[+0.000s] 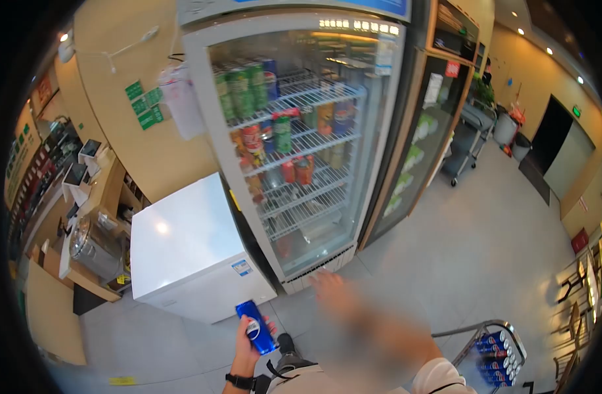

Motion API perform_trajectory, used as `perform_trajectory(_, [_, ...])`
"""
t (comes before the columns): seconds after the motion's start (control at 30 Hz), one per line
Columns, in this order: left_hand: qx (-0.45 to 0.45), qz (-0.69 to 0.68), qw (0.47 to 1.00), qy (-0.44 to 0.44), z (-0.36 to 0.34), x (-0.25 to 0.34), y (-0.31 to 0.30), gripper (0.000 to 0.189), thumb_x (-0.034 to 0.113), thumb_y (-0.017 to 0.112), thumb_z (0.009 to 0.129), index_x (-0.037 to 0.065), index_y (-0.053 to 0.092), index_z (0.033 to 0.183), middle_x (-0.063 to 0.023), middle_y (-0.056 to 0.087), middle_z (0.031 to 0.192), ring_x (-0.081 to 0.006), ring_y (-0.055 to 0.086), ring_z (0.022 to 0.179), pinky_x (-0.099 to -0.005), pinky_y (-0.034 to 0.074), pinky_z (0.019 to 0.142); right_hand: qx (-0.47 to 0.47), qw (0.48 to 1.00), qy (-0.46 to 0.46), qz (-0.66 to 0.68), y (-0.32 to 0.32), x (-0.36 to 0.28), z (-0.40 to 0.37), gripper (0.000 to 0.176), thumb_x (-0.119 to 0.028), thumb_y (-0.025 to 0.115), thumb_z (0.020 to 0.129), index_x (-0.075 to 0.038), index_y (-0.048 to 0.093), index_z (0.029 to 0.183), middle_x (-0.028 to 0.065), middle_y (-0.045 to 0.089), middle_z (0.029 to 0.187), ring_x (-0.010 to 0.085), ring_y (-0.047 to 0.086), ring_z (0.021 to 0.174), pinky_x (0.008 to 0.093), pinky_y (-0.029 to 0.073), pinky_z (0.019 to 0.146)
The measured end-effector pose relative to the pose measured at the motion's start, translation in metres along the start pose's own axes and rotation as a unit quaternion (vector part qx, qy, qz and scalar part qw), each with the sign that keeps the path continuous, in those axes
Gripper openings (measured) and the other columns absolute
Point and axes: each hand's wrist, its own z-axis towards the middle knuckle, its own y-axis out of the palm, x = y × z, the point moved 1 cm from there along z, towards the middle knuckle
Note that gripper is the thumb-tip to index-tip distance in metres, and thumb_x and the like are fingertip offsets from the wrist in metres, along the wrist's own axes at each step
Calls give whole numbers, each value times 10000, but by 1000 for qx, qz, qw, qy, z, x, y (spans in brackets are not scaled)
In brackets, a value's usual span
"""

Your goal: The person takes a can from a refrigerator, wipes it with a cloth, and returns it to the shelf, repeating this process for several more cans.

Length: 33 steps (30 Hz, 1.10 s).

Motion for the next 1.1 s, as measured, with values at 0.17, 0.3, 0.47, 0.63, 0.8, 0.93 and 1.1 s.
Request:
perform_trajectory(0.17, [58, -29, 996, 60, -3, 58, -73, 551, 491, 523, 920, 3, 484, 1171, -185, 628, 1034, -311, 657, 877, -465, 551, 776, 40, 941, -270, -199, -15, -73, 177, 456, -156, 567, 800, 0, 539, 1228, 131, 512, 1284, 268, 401, 1292, 418, 321, 1048])
perform_trajectory(0.3, [111, -65, 989, 79, 4, 83, -111, 510, 486, 537, 910, 20, 500, 1115, -175, 636, 989, -291, 649, 820, -447, 550, 729, -4, 859, -279, -430, 2, -84, 277, 316, -220, 559, 830, -80, 676, 1088, 82, 582, 1136, 253, 456, 1187, 389, 324, 1019])
perform_trajectory(0.47, [130, -121, 981, 74, 13, 96, -135, 504, 483, 568, 894, 27, 507, 1098, -148, 629, 930, -283, 639, 802, -435, 545, 710, -48, 847, -287, -445, 14, -83, 299, 237, -217, 577, 826, -136, 733, 985, 37, 588, 1050, 235, 475, 1101, 378, 323, 993])
perform_trajectory(0.63, [114, -114, 985, 62, 17, 91, -126, 480, 475, 564, 902, 39, 510, 1093, -144, 631, 938, -288, 640, 818, -440, 544, 728, -80, 789, -334, -509, 25, -85, 285, 293, -220, 544, 843, -98, 697, 1061, 87, 573, 1100, 254, 467, 1115, 382, 306, 1007])
perform_trajectory(0.8, [83, -56, 992, 79, -5, 76, -84, 490, 481, 563, 897, 26, 536, 1075, -143, 644, 935, -285, 641, 827, -455, 533, 767, -53, 768, -216, -600, 48, -110, 269, 335, -167, 519, 877, -37, 650, 1157, 107, 580, 1139, 282, 457, 1170, 428, 281, 1055])
perform_trajectory(0.93, [77, -83, 990, 84, -31, 51, -49, 477, 456, 566, 895, 15, 523, 1070, -155, 636, 921, -295, 637, 804, -455, 541, 728, -16, 733, -180, -656, 51, -100, 265, 375, -165, 510, 887, -2, 612, 1208, 142, 578, 1198, 315, 468, 1177, 459, 269, 1082])
perform_trajectory(1.1, [129, 8, 981, 143, -60, 17, -65, 484, 461, 578, 883, 14, 531, 1063, -151, 637, 907, -279, 647, 790, -439, 548, 716, -90, 795, -214, -561, 10, -111, 209, 407, -194, 529, 866, 4, 611, 1212, 148, 588, 1172, 312, 474, 1162, 473, 265, 1077])
